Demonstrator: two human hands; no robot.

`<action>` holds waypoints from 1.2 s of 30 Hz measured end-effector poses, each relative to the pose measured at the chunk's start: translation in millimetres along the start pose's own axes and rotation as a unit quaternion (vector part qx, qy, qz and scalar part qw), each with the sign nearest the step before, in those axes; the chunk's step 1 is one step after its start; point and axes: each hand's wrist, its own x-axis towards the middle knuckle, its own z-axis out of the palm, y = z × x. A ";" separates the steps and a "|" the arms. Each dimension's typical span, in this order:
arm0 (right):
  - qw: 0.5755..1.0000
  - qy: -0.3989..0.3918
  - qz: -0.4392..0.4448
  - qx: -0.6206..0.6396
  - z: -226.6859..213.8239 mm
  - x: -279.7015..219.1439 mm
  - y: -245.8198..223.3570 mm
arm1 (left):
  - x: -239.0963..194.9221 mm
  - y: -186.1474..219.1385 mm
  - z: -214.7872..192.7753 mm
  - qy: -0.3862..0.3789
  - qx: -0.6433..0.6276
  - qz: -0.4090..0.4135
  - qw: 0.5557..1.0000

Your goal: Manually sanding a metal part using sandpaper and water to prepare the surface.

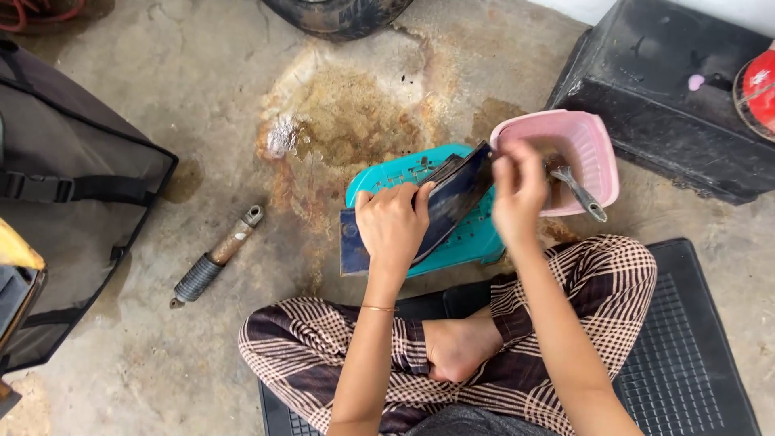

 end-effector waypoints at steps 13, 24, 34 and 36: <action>0.989 -0.070 -0.053 -0.117 -55.3 10.7 104.6 | -0.6 -2.1 -1.3 0.004 -0.012 -0.004 1.000; 0.917 -0.211 -0.146 -0.305 -68.5 -9.5 156.1 | 3.1 -0.8 -1.7 -0.005 -0.011 0.000 1.000; 0.961 -0.191 -0.062 -0.190 -76.9 17.4 165.4 | 0.3 -1.7 1.1 -0.007 -0.002 0.012 1.000; 0.984 -0.169 0.014 -0.049 -86.0 36.0 170.1 | 1.2 -2.7 0.1 -0.009 -0.003 0.011 1.000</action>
